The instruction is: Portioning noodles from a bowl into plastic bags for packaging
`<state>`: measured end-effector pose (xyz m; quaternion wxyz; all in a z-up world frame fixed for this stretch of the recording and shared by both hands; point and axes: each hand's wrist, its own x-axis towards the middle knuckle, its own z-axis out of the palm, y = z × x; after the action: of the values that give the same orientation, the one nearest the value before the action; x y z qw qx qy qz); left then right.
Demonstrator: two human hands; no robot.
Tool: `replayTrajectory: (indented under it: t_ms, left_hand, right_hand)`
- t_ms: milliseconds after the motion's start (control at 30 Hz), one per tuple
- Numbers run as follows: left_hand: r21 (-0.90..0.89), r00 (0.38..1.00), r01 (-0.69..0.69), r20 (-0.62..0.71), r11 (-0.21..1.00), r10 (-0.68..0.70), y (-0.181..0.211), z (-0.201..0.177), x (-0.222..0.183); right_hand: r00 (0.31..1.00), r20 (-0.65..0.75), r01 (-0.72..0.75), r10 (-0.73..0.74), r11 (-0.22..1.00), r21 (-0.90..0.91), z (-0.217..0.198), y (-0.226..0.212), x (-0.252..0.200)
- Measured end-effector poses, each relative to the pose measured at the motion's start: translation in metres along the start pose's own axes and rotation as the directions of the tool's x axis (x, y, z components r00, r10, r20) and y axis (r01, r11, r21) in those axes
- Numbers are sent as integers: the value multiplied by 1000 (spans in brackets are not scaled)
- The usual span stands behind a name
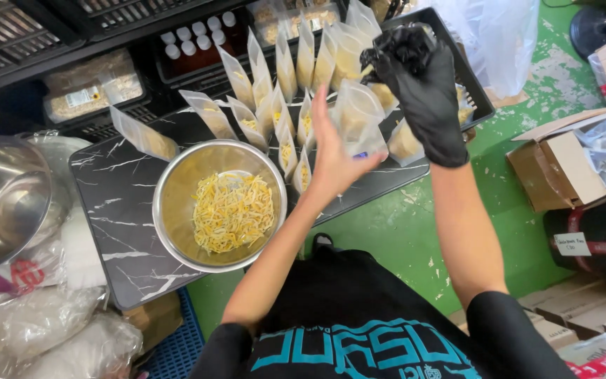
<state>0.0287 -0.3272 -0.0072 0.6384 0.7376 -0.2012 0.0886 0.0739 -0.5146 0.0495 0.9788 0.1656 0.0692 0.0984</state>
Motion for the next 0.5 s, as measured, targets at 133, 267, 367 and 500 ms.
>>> replayTrajectory:
  t_ms: [133, 267, 367, 500]
  left_hand:
    - [-77, 1000, 8, 19, 997, -6, 47, -87, -49]
    - [17, 976, 126, -182, 992, -121, 17, -161, -101]
    - [55, 909, 211, -378, 976, -175, 10, -200, -124]
    - [51, 857, 250, -477, 967, -196, 2, -230, -138]
  right_hand:
    - [822, 565, 507, -72, -360, -783, 0, 111, -32]
    - [838, 539, 544, 86, -222, -809, -89, 169, -14]
    - [813, 531, 577, 237, -448, -683, -99, 234, -30]
    - [812, 500, 581, 300, -499, -643, -131, 256, -17]
